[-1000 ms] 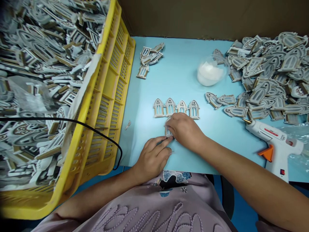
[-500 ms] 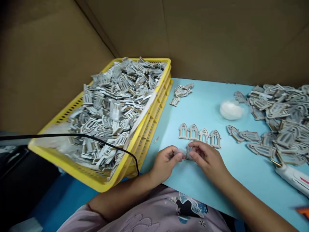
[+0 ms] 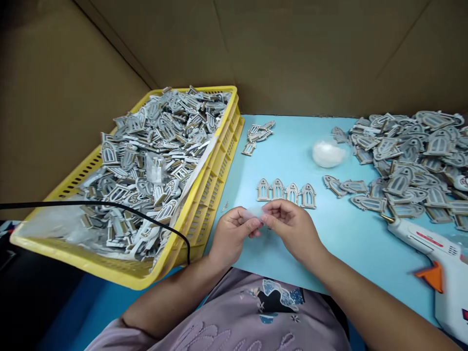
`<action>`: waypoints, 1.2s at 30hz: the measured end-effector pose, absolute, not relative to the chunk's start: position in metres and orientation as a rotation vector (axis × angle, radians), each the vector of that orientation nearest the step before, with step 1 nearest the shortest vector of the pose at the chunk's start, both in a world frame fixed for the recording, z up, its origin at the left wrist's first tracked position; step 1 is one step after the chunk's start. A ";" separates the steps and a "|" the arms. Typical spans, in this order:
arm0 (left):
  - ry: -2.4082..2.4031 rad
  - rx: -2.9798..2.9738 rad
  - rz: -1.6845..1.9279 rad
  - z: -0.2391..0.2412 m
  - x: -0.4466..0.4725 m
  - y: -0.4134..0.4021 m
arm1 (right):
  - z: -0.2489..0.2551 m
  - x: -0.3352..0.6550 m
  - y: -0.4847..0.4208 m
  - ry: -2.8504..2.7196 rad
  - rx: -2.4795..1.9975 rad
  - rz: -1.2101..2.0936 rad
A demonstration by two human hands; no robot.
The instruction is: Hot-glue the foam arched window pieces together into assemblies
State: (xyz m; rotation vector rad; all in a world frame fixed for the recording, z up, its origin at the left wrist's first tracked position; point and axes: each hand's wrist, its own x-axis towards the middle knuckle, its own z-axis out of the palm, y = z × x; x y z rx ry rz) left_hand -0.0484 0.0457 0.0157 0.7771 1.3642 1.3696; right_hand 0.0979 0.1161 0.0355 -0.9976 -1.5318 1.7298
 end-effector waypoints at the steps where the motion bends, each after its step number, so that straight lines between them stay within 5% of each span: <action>1: 1.384 0.810 1.361 0.014 -0.048 0.046 | 0.035 0.098 0.118 -1.531 -1.005 1.736; 9: 1.589 1.254 1.230 -0.010 -0.062 0.051 | 0.027 0.114 0.172 -1.731 -1.116 1.572; 16: 1.839 2.171 0.647 -0.036 -0.059 0.057 | 0.011 0.086 0.229 -2.541 -1.031 1.175; 25: 1.897 2.216 0.692 -0.046 -0.057 0.056 | 0.004 0.044 0.245 -3.081 -0.796 0.796; 36: 1.906 2.184 0.710 -0.043 -0.057 0.057 | -0.001 0.040 0.245 -2.981 -0.726 0.821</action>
